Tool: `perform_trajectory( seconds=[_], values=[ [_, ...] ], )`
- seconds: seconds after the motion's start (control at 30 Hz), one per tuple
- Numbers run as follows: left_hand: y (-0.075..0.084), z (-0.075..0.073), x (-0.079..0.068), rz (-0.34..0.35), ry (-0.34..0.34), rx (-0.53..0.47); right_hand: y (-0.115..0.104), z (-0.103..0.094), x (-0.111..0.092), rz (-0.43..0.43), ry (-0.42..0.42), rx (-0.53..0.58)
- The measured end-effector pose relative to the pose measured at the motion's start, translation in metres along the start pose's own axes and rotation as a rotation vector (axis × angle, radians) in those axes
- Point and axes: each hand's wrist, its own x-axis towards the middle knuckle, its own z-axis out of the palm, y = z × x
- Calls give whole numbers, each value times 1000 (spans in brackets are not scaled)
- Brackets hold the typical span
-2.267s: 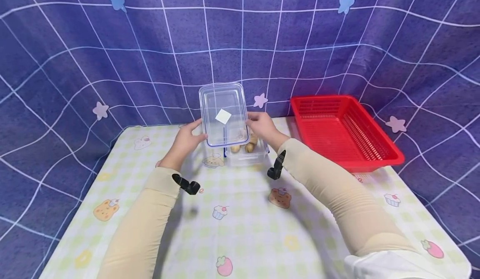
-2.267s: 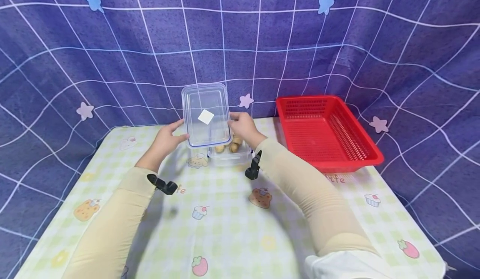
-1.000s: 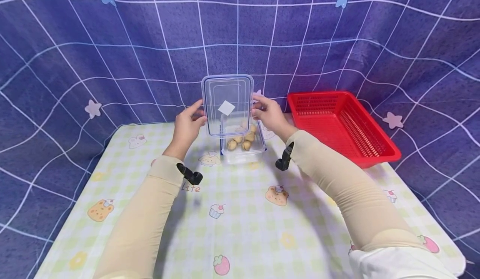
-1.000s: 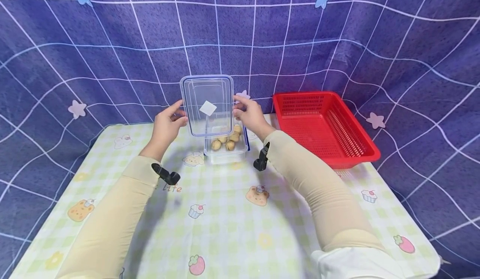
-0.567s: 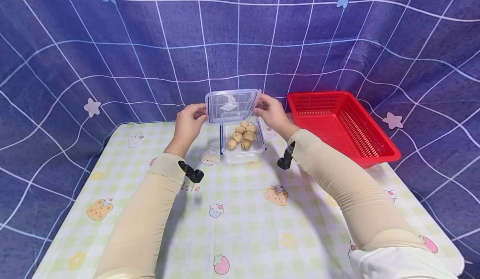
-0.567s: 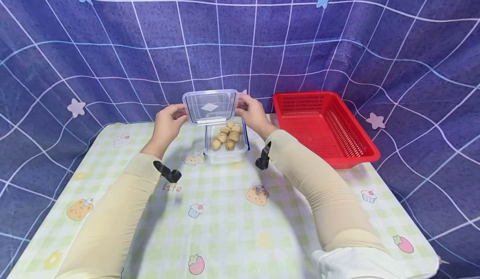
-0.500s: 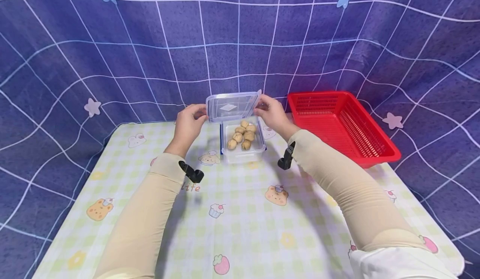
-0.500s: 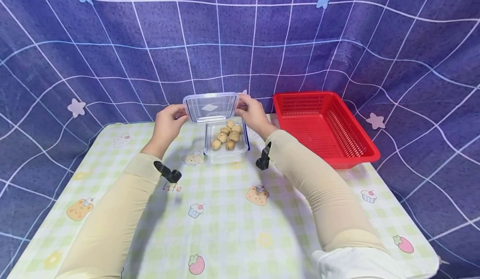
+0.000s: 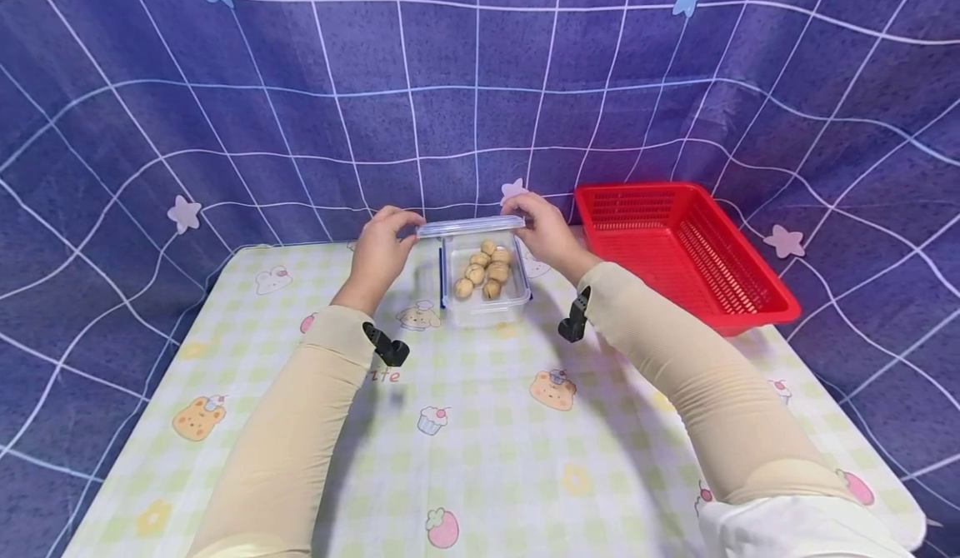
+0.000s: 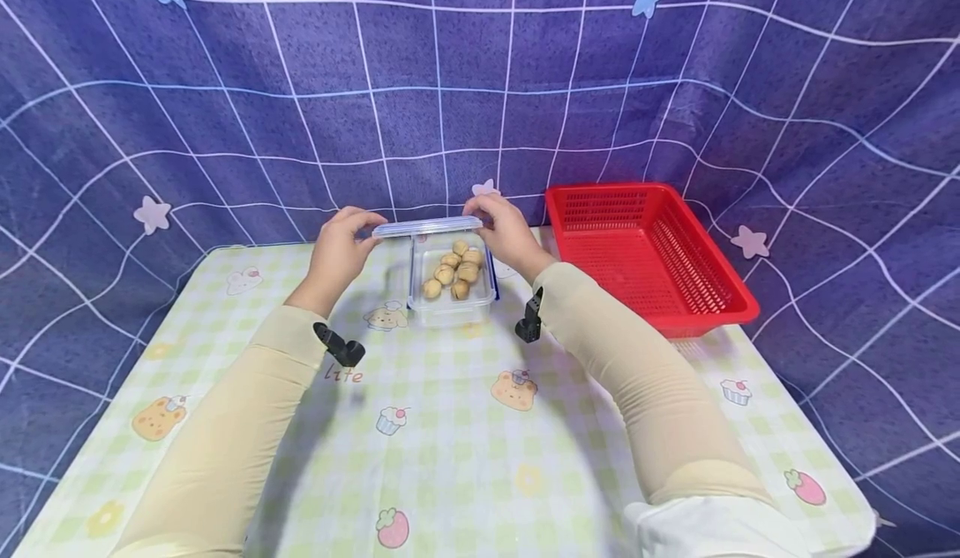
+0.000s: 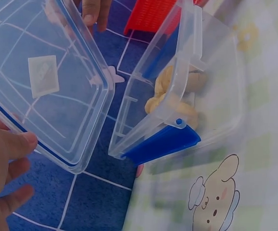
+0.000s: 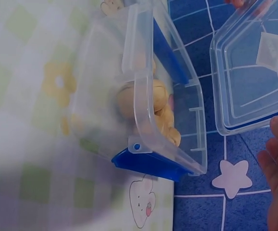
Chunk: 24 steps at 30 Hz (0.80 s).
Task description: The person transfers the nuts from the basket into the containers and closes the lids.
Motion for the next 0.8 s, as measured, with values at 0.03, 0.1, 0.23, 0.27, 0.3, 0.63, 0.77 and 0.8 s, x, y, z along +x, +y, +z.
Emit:
perform_trajectory(
  seconds=[0.03, 0.1, 0.23, 0.27, 0.3, 0.63, 0.77, 0.8],
  values=[
    [0, 1, 0, 0, -4, 2, 1, 0, -1, -1, -3, -6],
    [-2, 3, 0, 1, -5, -3, 2, 1, -2, 1, -14, -6],
    [-5, 8, 0, 29, 7, -26, 6, 2, -5, 20, -53, 35],
    [-5, 10, 0, 40, 10, -27, 6, 2, -6, 31, -63, 38],
    [-6, 11, 0, 52, 11, -29, 6, 2, -6, 44, -73, 39],
    [-10, 19, -3, 79, -41, -19, 6, -4, -4, 204, -209, -98],
    [-12, 22, -4, 88, -58, -10, 7, -5, -5, 238, -243, -139],
    [-12, 23, -4, 93, -60, -11, 7, -5, -5, 244, -244, -150]
  ],
)
